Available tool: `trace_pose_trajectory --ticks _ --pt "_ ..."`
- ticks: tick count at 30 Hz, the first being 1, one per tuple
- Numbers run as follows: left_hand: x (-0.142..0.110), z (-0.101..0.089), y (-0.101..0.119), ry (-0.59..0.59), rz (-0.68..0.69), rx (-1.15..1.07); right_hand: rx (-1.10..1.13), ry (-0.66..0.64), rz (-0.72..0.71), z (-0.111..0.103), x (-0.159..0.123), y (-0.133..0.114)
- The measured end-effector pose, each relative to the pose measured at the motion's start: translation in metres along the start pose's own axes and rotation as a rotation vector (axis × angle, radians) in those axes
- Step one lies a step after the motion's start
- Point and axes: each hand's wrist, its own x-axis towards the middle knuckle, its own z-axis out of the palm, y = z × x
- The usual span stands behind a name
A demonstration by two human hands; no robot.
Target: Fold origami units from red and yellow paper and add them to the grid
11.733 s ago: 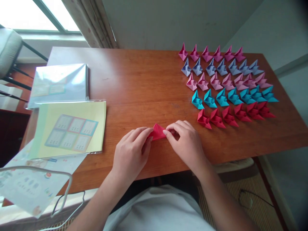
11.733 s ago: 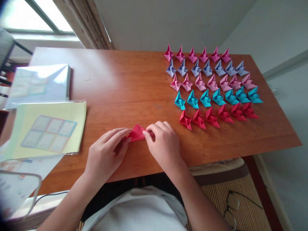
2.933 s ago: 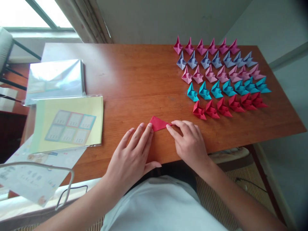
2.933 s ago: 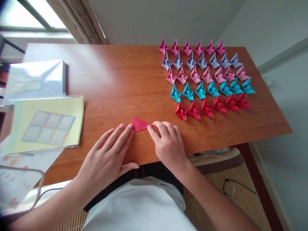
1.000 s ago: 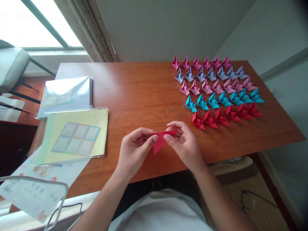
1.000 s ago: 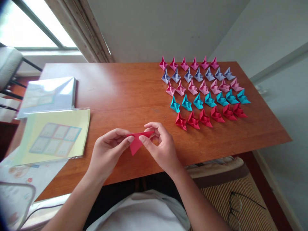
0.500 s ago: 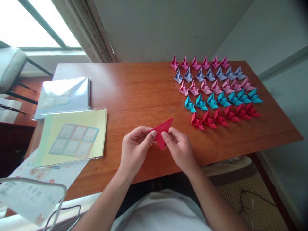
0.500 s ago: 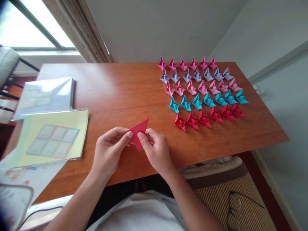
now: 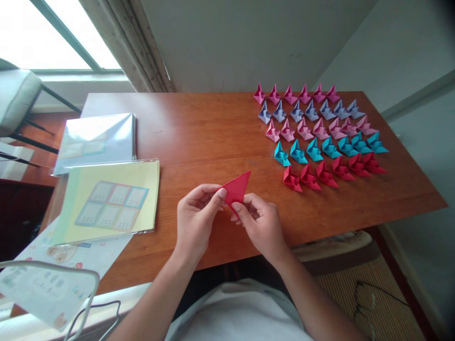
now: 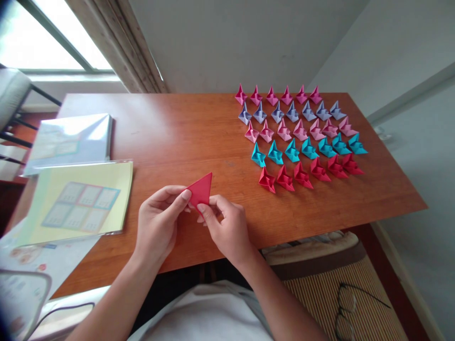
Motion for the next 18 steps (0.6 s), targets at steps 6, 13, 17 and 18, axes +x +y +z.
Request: trace_pose_trajectory --ticks 6,13,17,18 --pt "0.000 0.000 0.000 -0.010 -0.007 0.026 -0.069 0.068 -0.079 -0.007 0.000 0.000" --pt "0.000 -0.001 -0.001 -0.014 -0.018 0.021 -0.093 0.048 -0.090 -0.018 0.005 -0.004" --pt "-0.001 -0.001 0.000 -0.027 -0.021 0.037 0.054 0.063 -0.027 -0.021 0.010 -0.005" --pt "-0.001 0.000 0.000 -0.030 -0.018 0.044 0.074 0.054 -0.016 -0.021 0.010 -0.005"
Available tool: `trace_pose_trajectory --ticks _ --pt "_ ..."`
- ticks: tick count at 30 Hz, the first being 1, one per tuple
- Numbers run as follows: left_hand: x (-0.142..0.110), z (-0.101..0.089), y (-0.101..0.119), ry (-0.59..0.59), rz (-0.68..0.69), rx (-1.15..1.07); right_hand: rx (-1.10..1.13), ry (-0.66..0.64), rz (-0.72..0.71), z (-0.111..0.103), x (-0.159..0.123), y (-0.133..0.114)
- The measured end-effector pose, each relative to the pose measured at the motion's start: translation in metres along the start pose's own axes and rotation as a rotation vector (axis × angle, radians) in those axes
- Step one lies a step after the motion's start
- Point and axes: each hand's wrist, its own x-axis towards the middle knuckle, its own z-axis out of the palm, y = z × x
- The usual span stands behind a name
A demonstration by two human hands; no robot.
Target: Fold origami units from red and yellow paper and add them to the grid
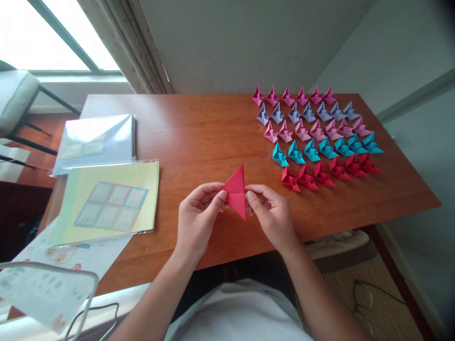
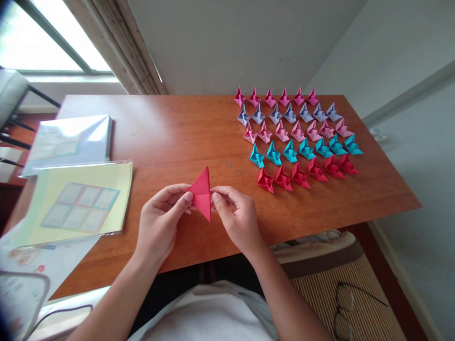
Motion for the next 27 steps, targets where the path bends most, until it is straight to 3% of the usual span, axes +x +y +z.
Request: trace_pose_trajectory --ticks 11,16,19,23,27 --pt "-0.0042 0.0041 0.0032 0.026 0.062 0.119 -0.079 -0.017 0.005 -0.0021 0.0017 0.0013" --pt "-0.0079 0.0053 0.0000 0.007 0.168 0.253 -0.106 -0.065 0.016 -0.0040 0.0058 0.0015" --pt "-0.0084 0.0040 -0.0026 -0.066 0.280 0.394 -0.074 -0.067 0.003 -0.0018 0.0057 0.0013" --pt "-0.0090 0.0029 -0.0047 -0.169 0.437 0.648 -0.192 0.030 -0.128 0.0025 0.0041 -0.0010" --pt "-0.0102 0.0039 -0.0057 -0.267 0.454 0.747 -0.457 0.085 -0.303 0.0030 0.0036 -0.0071"
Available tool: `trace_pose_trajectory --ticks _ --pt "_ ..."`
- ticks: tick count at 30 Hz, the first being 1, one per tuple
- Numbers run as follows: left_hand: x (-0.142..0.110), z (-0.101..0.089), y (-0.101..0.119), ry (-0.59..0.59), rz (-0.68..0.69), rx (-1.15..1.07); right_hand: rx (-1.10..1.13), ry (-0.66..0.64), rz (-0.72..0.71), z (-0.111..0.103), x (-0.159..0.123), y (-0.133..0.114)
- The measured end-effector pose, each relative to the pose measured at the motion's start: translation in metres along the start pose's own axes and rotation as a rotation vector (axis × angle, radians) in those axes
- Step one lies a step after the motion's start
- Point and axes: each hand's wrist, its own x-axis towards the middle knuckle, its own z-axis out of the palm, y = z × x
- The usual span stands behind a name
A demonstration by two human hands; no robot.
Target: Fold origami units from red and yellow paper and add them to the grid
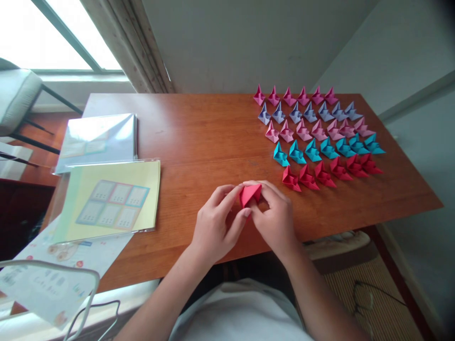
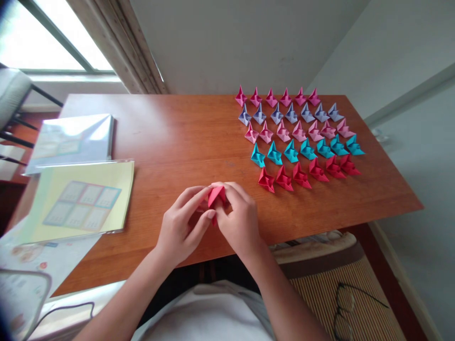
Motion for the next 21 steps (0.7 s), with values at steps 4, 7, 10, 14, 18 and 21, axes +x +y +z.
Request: trace_pose_trajectory --ticks 4,7,10,14,18,21 --pt "-0.0004 0.0000 -0.0010 -0.028 -0.001 -0.016 -0.088 -0.049 -0.092 -0.0046 0.0001 -0.0026" --pt "-0.0019 -0.0002 -0.0041 0.014 -0.059 -0.069 -0.063 -0.098 -0.123 -0.0070 -0.0020 -0.0036" --pt "-0.0034 -0.0002 -0.0073 0.069 -0.171 -0.220 -0.026 -0.137 -0.171 -0.0075 -0.0047 -0.0053" --pt "-0.0022 -0.0023 -0.0067 0.139 -0.273 -0.388 0.004 -0.101 -0.175 -0.0064 -0.0068 -0.0070" --pt "0.0009 -0.0057 -0.0023 0.160 -0.336 -0.525 0.028 -0.017 -0.134 -0.0056 -0.0069 -0.0067" --pt "0.0024 -0.0071 0.0000 0.147 -0.367 -0.588 0.035 -0.010 -0.154 -0.0049 -0.0074 -0.0061"
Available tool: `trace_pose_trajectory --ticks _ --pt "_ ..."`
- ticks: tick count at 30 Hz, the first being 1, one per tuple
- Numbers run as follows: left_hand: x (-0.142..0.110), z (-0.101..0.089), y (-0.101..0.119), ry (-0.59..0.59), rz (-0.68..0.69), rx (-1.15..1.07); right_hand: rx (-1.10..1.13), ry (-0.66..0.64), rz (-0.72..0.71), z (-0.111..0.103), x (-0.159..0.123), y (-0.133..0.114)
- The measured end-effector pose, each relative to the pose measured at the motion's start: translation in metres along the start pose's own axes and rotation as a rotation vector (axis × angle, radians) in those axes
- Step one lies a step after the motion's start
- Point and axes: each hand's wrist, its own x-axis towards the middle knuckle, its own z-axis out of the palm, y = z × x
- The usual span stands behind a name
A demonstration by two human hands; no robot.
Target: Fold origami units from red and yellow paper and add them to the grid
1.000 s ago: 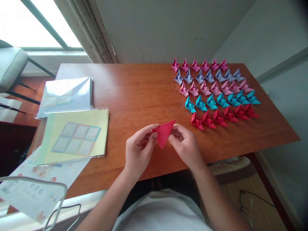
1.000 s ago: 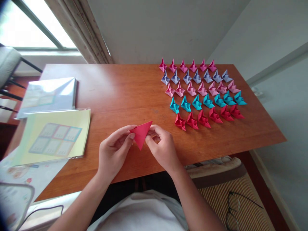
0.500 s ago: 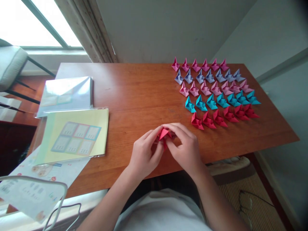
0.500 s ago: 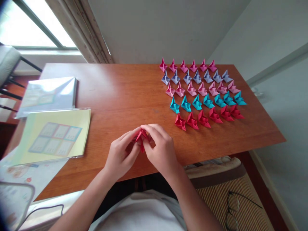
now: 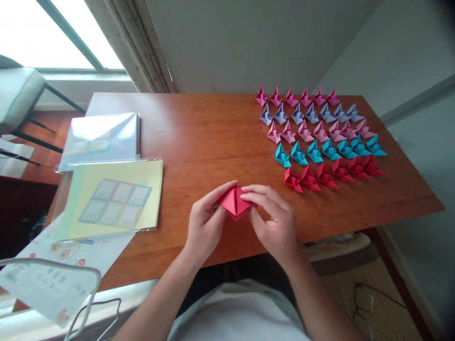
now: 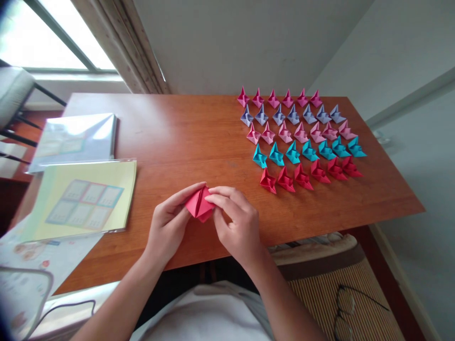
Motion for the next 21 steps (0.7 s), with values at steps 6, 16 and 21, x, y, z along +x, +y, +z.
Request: trace_pose_trajectory --ticks 6,16,21 --pt "0.0001 -0.0032 -0.0010 -0.116 -0.095 -0.121 -0.052 0.012 -0.056 -0.0030 -0.0023 0.0033" --pt "0.0006 0.0047 0.0026 -0.066 -0.091 -0.142 0.050 -0.053 -0.004 -0.0080 -0.0047 0.0003" --pt "0.0009 0.0050 -0.0019 -0.062 -0.059 -0.150 0.201 0.018 0.207 -0.0073 -0.0006 -0.0002"
